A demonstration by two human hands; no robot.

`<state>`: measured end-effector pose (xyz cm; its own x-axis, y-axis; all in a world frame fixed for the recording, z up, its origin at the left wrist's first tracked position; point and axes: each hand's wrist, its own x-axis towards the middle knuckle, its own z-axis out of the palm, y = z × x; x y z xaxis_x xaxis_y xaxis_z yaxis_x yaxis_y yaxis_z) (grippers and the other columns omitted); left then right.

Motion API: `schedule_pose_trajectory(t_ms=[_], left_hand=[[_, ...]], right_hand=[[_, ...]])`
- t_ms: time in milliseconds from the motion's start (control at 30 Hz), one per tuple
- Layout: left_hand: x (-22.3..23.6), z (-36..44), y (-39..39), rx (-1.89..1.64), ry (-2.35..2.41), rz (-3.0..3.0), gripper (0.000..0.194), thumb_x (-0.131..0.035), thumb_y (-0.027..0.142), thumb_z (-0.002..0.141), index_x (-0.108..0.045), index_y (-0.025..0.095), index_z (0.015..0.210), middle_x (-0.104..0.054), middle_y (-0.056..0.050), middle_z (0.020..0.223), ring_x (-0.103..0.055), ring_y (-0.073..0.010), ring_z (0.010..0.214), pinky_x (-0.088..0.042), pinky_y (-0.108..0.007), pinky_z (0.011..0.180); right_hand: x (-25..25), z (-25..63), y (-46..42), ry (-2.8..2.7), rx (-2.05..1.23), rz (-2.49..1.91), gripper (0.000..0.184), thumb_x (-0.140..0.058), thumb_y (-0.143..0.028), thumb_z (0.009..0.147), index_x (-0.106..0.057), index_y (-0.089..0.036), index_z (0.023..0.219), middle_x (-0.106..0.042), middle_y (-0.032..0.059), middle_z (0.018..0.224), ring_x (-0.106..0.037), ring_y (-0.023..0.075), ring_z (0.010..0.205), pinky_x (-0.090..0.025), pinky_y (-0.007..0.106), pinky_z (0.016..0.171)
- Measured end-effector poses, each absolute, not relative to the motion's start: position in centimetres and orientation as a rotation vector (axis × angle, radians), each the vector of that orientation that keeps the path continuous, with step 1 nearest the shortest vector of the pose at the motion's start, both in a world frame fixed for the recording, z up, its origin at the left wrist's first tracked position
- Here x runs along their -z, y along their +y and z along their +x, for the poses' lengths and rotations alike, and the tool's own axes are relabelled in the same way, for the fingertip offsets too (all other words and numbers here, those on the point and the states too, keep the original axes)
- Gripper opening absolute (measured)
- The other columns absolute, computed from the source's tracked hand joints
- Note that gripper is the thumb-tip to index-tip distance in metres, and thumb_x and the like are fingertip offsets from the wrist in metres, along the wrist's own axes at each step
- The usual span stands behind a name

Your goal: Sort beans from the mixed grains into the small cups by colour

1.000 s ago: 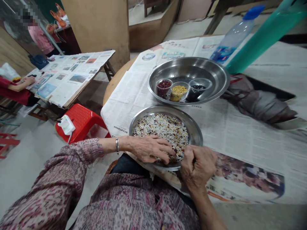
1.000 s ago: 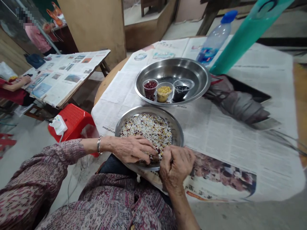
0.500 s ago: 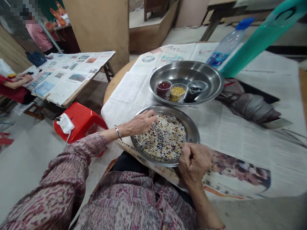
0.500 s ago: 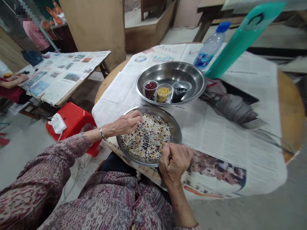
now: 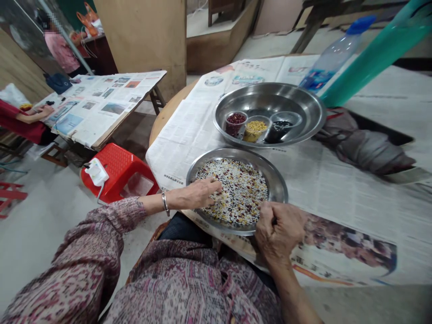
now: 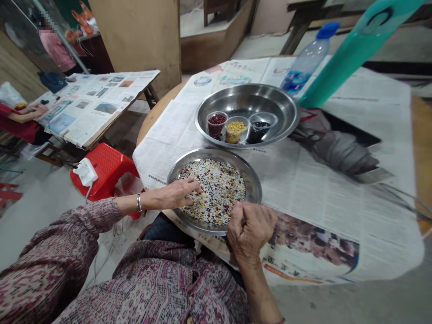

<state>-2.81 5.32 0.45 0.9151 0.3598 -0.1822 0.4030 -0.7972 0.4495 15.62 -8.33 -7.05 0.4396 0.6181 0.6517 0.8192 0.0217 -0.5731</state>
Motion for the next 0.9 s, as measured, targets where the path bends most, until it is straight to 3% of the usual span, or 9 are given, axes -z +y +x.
schedule_pose_trajectory(t_ms=[133, 333, 433, 600, 733, 900], left_hand=[[1.3, 0.7, 5.5, -0.113, 0.543, 2.499, 0.017, -0.05, 0.01, 0.09, -0.052, 0.02, 0.104, -0.059, -0.005, 0.105, -0.057, -0.0178, 0.1, -0.046, -0.034, 0.096], [0.9, 2.7, 5.5, -0.472, 0.521, 2.517, 0.02, -0.051, 0.012, 0.091, -0.055, 0.015, 0.11, -0.057, -0.01, 0.116, -0.055, -0.0186, 0.112, -0.047, -0.034, 0.098], [-0.5, 0.9, 4.5, -0.342, 0.22, 2.685, 0.015, -0.052, 0.023, 0.095, -0.061, 0.017, 0.105, -0.058, -0.009, 0.117, -0.054, -0.0191, 0.111, -0.045, -0.034, 0.1], [-0.7, 0.1, 3.4, 0.012, -0.271, 2.899, 0.018, -0.05, 0.024, 0.096, -0.064, 0.029, 0.106, -0.059, 0.0, 0.13, -0.047, -0.0205, 0.121, -0.043, -0.035, 0.098], [0.3, 1.2, 4.9, 0.116, -0.215, 2.99, 0.022, -0.044, 0.024, 0.098, -0.063, 0.026, 0.109, -0.062, -0.004, 0.123, -0.05, -0.0213, 0.115, -0.043, -0.036, 0.095], [-0.2, 0.6, 8.1, -0.001, 0.27, 2.973, 0.027, -0.036, 0.016, 0.099, -0.062, 0.02, 0.106, -0.061, -0.008, 0.115, -0.053, -0.0197, 0.108, -0.045, -0.035, 0.097]], right_hand=[[7.0, 15.6, -8.3, -1.268, 0.234, -1.686, 0.022, -0.049, -0.023, 0.091, -0.053, -0.022, 0.07, -0.06, 0.0015, 0.068, -0.052, 0.0168, 0.069, -0.04, 0.035, 0.078], [6.8, 15.5, -8.3, -1.261, 0.237, -1.704, 0.024, -0.048, -0.025, 0.092, -0.054, -0.022, 0.069, -0.06, 0.0013, 0.068, -0.052, 0.0168, 0.069, -0.039, 0.036, 0.079], [6.8, 15.5, -8.3, -1.27, 0.257, -1.687, 0.023, -0.048, -0.023, 0.092, -0.054, -0.021, 0.071, -0.062, 0.002, 0.069, -0.053, 0.017, 0.07, -0.04, 0.036, 0.08], [6.8, 15.6, -8.3, -1.281, 0.276, -1.667, 0.022, -0.049, -0.021, 0.092, -0.055, -0.021, 0.071, -0.063, 0.0025, 0.07, -0.054, 0.0167, 0.069, -0.04, 0.035, 0.078], [6.7, 15.5, -8.3, -1.271, 0.263, -1.677, 0.022, -0.05, -0.022, 0.092, -0.055, -0.021, 0.07, -0.062, 0.0019, 0.068, -0.053, 0.0167, 0.068, -0.04, 0.035, 0.077], [6.9, 15.4, -8.3, -1.238, 0.236, -1.711, 0.024, -0.05, -0.025, 0.091, -0.055, -0.021, 0.069, -0.064, 0.0021, 0.069, -0.055, 0.0169, 0.069, -0.042, 0.037, 0.081]])
